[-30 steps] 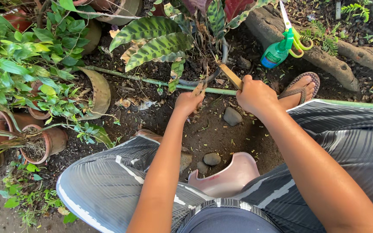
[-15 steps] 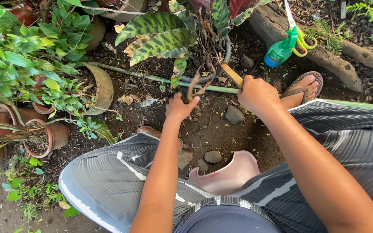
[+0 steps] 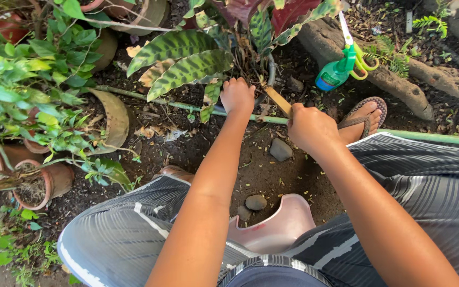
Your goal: The person sits on a small stool in a garden and uses a small hand hoe to loosen the soil around a potted plant. They then use a pair of scissors to trim a leaf on the plant.
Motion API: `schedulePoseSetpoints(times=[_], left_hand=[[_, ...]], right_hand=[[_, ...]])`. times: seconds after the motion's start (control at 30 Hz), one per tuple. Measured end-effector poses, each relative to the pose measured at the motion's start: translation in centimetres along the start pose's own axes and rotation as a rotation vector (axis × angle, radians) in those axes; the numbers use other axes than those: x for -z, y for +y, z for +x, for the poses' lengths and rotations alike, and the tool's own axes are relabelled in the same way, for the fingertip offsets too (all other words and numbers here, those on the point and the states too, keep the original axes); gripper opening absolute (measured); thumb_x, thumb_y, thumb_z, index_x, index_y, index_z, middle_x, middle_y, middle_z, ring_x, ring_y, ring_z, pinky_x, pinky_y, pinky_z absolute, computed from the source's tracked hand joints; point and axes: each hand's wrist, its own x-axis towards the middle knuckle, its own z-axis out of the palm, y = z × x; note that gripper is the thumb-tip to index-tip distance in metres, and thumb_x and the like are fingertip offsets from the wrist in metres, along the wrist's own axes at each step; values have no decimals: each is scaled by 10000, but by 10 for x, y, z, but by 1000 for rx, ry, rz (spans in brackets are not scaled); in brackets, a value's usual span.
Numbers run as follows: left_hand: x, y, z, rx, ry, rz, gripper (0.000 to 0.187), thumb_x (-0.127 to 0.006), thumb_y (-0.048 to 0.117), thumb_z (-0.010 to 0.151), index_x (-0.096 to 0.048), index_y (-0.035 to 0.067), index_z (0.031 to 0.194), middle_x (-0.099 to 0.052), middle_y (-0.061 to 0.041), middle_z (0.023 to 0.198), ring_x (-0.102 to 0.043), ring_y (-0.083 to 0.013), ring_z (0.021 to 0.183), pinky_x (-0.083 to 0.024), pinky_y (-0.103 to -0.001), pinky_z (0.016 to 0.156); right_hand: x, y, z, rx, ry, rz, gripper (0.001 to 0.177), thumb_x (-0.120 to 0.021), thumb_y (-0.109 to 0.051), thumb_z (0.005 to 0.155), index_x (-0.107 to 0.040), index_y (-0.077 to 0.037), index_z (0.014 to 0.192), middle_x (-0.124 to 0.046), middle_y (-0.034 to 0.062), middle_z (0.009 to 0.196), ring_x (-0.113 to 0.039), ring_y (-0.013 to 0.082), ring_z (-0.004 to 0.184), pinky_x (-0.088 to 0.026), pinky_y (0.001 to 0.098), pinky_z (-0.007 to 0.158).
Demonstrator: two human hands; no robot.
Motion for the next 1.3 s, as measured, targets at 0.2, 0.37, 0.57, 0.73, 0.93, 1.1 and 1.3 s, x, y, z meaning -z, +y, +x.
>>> schedulePoseSetpoints(times=[0.2,0.37,0.57,0.73,0.93,1.1,1.3], left_hand=[[-6,-2,7,-14,71,-70,94,-673,153,746,-682,109,829,-622,-62,896,-572,-236,918,-499,-376,769],[27,-30,-18,166,-453,-328,129,-581,164,830,-706,158,800,-665,-22,824,-655,-180,767,-519,-333,736],[69,-38,-47,125,-603,-221,284,-773,328,736,-672,109,887,-652,-50,832,-604,-173,736,-467,-341,674],[63,-29,-42,79,-470,-316,126,-629,143,834,-725,110,908,-699,-89,872,-677,-201,758,-522,-341,687],[19,-27,-27,-18,-247,-445,214,-542,151,886,-681,95,1038,-680,-107,959,-674,-223,816,-539,-340,764],[7,-3,12,433,-164,-822,337,-599,314,844,-637,86,1089,-707,-80,939,-690,-204,804,-523,-344,771],[1,23,39,653,30,-819,319,-643,311,785,-668,105,1028,-678,-103,854,-650,-235,748,-506,-378,688]], right_hand=[[5,-2,12,-27,-44,26,212,-530,-230,838,-583,-63,959,-649,185,834,-635,378,785,-504,485,683],[13,-1,16,-38,-67,26,249,-549,-263,834,-603,-75,989,-652,175,863,-634,366,817,-505,475,715],[23,3,15,-79,-123,4,270,-560,-296,840,-614,-112,1031,-650,160,901,-631,359,841,-508,466,724],[24,4,17,-94,-124,-6,284,-570,-306,833,-613,-113,1037,-648,154,918,-627,351,863,-507,462,731],[23,6,20,-84,-126,0,279,-564,-303,835,-613,-115,1035,-645,152,931,-622,351,874,-504,463,736],[22,3,19,-81,-113,18,279,-559,-290,838,-603,-99,1036,-645,174,914,-628,364,851,-505,470,728],[20,4,19,-69,-96,16,273,-557,-292,840,-603,-89,1016,-647,175,895,-628,369,841,-505,474,721]])
